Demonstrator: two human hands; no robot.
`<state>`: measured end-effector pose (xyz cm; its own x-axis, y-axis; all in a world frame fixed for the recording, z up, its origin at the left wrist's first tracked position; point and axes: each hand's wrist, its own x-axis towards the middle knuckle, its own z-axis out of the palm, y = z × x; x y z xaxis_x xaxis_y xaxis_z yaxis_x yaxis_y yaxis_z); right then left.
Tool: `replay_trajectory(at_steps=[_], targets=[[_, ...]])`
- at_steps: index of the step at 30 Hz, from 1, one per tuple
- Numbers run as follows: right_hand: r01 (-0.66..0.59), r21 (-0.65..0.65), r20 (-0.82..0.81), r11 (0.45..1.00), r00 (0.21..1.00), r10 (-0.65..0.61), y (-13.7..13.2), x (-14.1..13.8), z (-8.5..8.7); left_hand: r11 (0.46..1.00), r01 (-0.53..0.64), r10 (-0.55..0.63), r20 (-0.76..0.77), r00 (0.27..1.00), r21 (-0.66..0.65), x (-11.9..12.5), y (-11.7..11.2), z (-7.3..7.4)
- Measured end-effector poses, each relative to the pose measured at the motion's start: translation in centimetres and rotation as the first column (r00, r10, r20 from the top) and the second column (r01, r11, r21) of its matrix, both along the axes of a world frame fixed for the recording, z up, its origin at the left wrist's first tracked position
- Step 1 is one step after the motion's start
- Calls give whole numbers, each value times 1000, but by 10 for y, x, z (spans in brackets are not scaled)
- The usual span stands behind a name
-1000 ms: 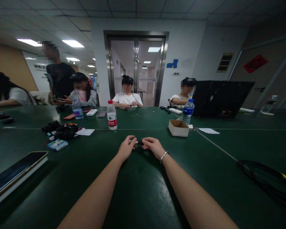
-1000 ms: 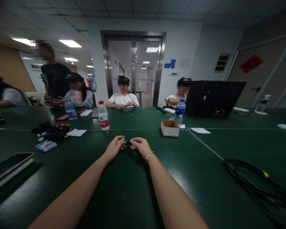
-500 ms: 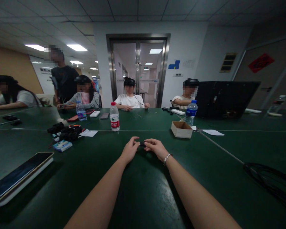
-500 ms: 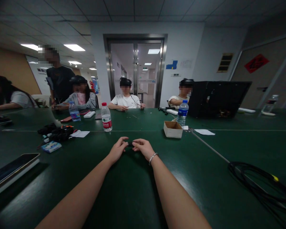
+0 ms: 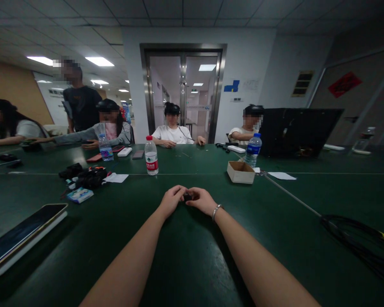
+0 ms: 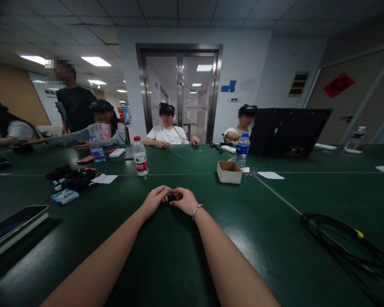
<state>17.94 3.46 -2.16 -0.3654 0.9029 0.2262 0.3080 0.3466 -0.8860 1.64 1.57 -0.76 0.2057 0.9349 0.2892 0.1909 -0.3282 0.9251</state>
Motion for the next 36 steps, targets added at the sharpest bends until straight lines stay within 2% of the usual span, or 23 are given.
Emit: replay_trajectory(at_steps=[3, 6, 12, 17, 24, 31, 36], targets=[[37, 49, 86, 998, 995, -41, -1, 0, 0, 998, 67, -66, 25, 997, -11, 1, -1, 1], [28, 85, 112, 996, 993, -38, -4, 2, 5, 997, 72, -73, 14, 997, 7, 2, -3, 2], [110, 100, 171, 989, 977, -126, -9, 2, 13, 999, -34, 37, -83, 996, 29, 2, -7, 3], [152, 111, 130, 982, 978, -166, -13, -1, 12, 993, -98, 105, -132, 986, 60, 3, -8, 4], [186, 159, 63, 970, 978, -198, -12, -3, 7, 996, 78, -81, 50, 996, 51, -1, -7, 6], [195, 324, 100, 926, 966, -239, -14, -4, 10, 996, -65, 65, -1, 998, 66, -2, 2, -4], [180, 424, 128, 888, 958, -255, -14, -4, 12, 979, -201, 204, -171, 964, 35, -1, 1, -4]])
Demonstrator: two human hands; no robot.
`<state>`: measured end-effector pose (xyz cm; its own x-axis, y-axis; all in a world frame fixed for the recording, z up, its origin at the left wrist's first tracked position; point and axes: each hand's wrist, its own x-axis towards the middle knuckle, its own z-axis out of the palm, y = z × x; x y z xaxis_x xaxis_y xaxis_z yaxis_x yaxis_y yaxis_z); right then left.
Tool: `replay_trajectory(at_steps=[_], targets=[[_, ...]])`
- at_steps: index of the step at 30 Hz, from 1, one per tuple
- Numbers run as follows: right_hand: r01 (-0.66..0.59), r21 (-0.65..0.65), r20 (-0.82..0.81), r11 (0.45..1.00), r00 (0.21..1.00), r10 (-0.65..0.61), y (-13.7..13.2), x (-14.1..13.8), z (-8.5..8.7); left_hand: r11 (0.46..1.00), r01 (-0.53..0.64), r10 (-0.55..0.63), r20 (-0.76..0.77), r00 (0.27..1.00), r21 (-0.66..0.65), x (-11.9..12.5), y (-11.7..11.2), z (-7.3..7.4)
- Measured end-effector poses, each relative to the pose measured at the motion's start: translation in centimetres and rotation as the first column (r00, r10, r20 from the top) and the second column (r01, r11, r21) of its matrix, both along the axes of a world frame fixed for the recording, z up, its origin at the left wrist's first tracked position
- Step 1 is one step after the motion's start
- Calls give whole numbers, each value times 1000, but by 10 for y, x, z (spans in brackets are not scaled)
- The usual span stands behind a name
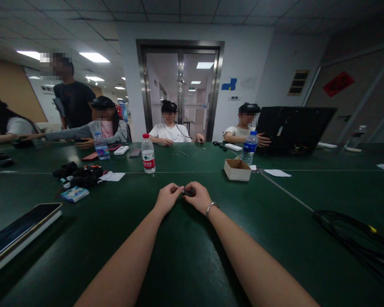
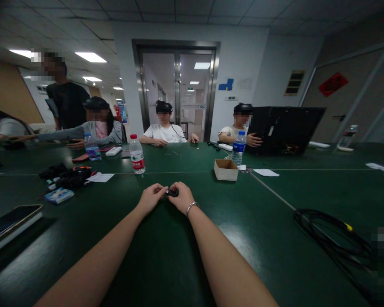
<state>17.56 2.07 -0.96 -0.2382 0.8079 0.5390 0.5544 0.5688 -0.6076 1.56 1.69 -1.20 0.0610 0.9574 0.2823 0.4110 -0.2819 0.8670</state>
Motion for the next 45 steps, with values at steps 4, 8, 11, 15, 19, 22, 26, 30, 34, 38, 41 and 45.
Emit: replay_trajectory(at_steps=[4, 8, 11, 15, 19, 22, 26, 30, 34, 38, 41, 45], targets=[[9, 14, 10, 1000, 1000, -9, 0, 1, 0, 997, 54, -56, 54, 997, 48, 2, -5, 5], [16, -6, 10, 1000, 1000, -16, 0, 1, 1, 983, 170, -178, 141, 974, 71, 2, -6, 7], [30, -7, 17, 1000, 999, -30, -1, 1, 2, 984, 168, -174, 129, 976, 53, 1, -5, 6], [32, -2, 17, 999, 999, -32, 0, 0, 1, 992, 127, -128, 60, 990, 26, 1, -6, 6], [29, -14, 25, 999, 999, -28, 0, 0, 1, 995, 94, -95, 13, 995, 39, 3, -7, 6], [30, -15, 23, 999, 999, -30, 0, 0, 1, 993, 112, -113, 19, 993, 43, 3, -8, 7], [39, -7, 15, 999, 999, -38, 0, 0, 1, 984, 168, -170, 33, 985, 56, 3, -9, 7], [40, 4, 8, 999, 999, -40, 1, 0, 1, 984, 167, -169, 29, 985, 65, 3, -8, 7], [28, 1, 6, 1000, 1000, -28, 0, 0, 1, 993, 102, -100, -46, 994, 51, 3, -6, 4], [20, 4, 13, 1000, 1000, -20, 0, 0, 2, 997, 72, -68, -82, 994, 42, 2, -5, 2], [16, 9, 21, 1000, 1000, -16, -1, -1, 3, 998, 50, -45, -107, 993, 45, 2, -6, 2], [6, 23, 13, 1000, 1000, -6, -2, -1, 3, 998, 37, -32, -97, 995, 56, 4, -7, 3]])
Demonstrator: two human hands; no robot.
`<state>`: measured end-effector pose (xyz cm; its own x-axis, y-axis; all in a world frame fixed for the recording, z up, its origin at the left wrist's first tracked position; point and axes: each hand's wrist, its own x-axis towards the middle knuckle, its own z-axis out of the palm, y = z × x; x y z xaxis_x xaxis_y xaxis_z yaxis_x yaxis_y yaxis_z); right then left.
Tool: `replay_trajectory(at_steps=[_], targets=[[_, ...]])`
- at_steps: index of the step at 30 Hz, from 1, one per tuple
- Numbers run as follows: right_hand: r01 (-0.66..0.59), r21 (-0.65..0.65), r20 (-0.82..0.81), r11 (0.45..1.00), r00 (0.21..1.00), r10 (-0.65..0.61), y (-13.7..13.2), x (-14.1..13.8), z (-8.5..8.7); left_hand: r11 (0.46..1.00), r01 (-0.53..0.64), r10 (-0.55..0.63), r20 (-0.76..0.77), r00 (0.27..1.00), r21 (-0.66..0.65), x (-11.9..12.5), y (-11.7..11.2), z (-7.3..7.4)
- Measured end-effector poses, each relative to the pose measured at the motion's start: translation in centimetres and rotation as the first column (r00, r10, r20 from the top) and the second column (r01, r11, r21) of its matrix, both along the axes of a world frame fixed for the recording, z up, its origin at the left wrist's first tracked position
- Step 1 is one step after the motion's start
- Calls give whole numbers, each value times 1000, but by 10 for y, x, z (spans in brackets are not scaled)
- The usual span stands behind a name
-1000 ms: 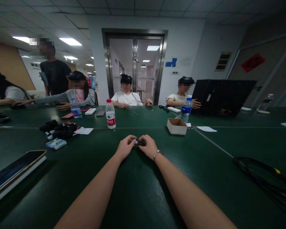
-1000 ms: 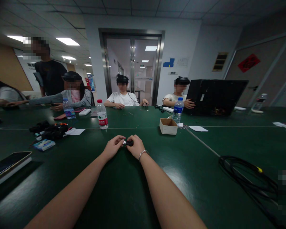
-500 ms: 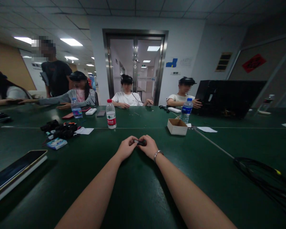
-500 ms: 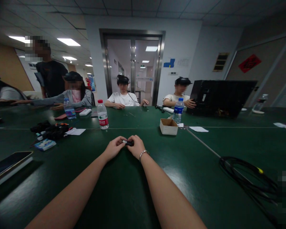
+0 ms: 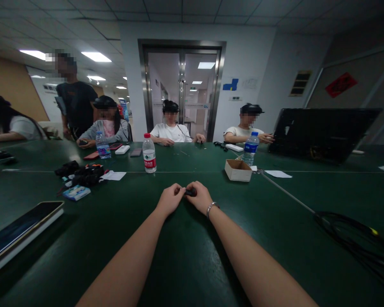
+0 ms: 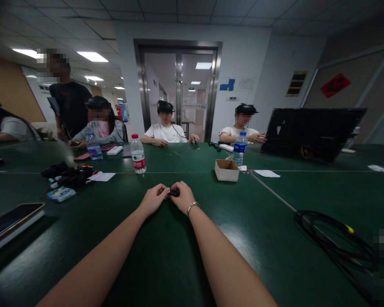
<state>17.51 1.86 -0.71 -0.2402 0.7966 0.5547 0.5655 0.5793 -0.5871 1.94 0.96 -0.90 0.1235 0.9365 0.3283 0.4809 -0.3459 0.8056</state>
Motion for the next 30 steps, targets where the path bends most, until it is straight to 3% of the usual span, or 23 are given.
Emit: replay_trajectory(at_steps=[7, 18, 24, 30], targets=[[3, 0, -7, 1000, 1000, -3, 2, 1, -2, 994, 107, -111, 215, 970, 34, -1, 2, 0], [16, -16, -8, 1000, 1000, -16, 1, 1, -1, 992, 120, -122, 132, 984, 26, -1, 1, -1], [-52, -179, -130, 983, 991, 29, 4, 2, -4, 984, 177, -173, 202, 964, 2, -1, 4, -3], [-158, -290, -225, 944, 970, 94, 5, 1, -8, 988, 153, -154, 151, 976, 18, -2, 6, -5]])
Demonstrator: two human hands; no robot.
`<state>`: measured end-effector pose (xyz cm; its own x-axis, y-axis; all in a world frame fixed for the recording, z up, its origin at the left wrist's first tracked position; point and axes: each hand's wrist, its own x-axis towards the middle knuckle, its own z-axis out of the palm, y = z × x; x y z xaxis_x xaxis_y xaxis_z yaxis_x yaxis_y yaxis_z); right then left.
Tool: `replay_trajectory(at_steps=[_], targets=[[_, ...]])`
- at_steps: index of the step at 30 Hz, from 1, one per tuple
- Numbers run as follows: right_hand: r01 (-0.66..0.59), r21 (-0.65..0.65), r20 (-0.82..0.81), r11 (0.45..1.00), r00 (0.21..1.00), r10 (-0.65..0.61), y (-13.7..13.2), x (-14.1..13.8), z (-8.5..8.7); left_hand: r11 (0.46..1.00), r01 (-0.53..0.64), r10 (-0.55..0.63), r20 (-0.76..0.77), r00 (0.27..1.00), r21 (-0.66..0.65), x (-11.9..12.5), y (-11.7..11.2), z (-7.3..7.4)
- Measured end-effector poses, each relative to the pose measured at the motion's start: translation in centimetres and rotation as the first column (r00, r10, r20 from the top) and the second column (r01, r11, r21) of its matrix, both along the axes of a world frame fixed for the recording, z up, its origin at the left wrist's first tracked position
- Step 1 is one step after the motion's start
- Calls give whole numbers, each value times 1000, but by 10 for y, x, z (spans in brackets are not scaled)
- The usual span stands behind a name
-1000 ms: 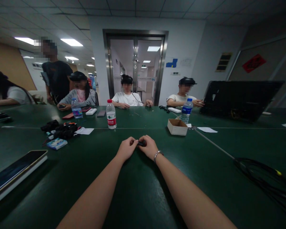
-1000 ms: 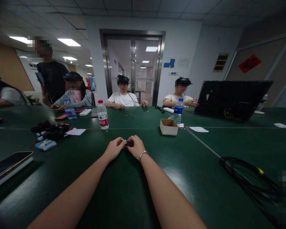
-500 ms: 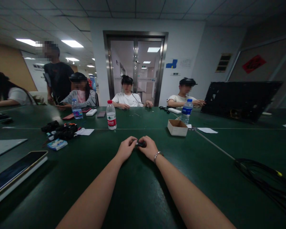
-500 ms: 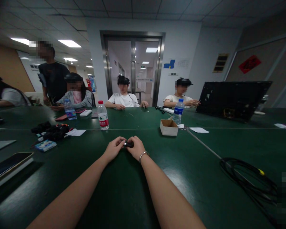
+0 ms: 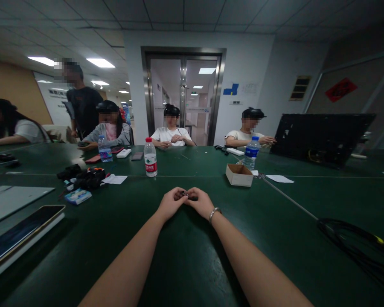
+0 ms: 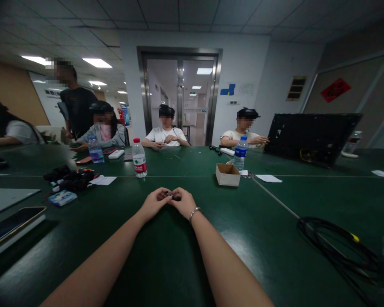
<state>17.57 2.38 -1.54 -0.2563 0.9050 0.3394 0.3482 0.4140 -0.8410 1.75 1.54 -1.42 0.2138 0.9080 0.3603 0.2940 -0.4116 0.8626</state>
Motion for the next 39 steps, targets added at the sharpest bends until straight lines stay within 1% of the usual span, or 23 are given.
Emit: replay_trajectory(at_steps=[3, 5, 9, 13, 18, 22, 24, 26, 28, 31, 33, 35, 36, 37, 39], targets=[[-15, -3, -28, 1000, 999, 15, -1, -1, -1, 996, -53, 57, -56, 997, 75, 2, -1, 0], [-21, 16, -12, 1000, 1000, 21, -2, -1, -1, 993, -72, 80, -80, 994, 98, 3, -2, 1], [-24, 44, 44, 999, 999, 22, -1, -1, -1, 994, -74, 83, -108, 991, 82, 4, -4, 1], [-25, 55, 59, 998, 998, 22, -3, -2, 1, 995, -78, 86, -125, 988, 68, 5, -5, 2], [-29, 60, 81, 998, 996, 24, -7, -3, 6, 987, -145, 156, -182, 971, 76, 7, -8, 4], [-29, 66, 88, 997, 996, 23, -8, -3, 7, 988, -153, 154, -184, 971, 19, 8, -9, 7], [-58, 61, 68, 996, 996, 54, -8, -2, 7, 988, -152, 148, -177, 973, -10, 8, -9, 9], [-99, 33, 27, 995, 995, 98, -6, 0, 7, 989, -148, 141, -173, 975, -25, 8, -9, 10], [-125, -33, -35, 992, 992, 124, -5, 2, 8, 990, -140, 132, -179, 975, -31, 6, -9, 9], [-128, -156, -125, 979, 986, 109, -3, 1, 8, 987, -158, 152, -238, 959, -5, 5, -9, 7], [-122, -180, -155, 976, 983, 95, -2, -2, 5, 983, -183, 184, -312, 932, 34, 5, -10, 7], [-104, -175, -168, 979, 983, 74, -1, -5, 2, 980, -194, 200, -400, 895, 55, 6, -14, 11], [-98, -175, -173, 980, 983, 67, 0, -5, 0, 978, -201, 203, -447, 871, 51, 6, -18, 16], [-96, -181, -177, 979, 982, 63, 0, -5, -1, 976, -215, 204, -493, 846, 36, 5, -24, 23], [-100, -207, -168, 973, 984, 65, -1, -1, 1, 969, -248, 196, -584, 788, -11, -2, -40, 43]])
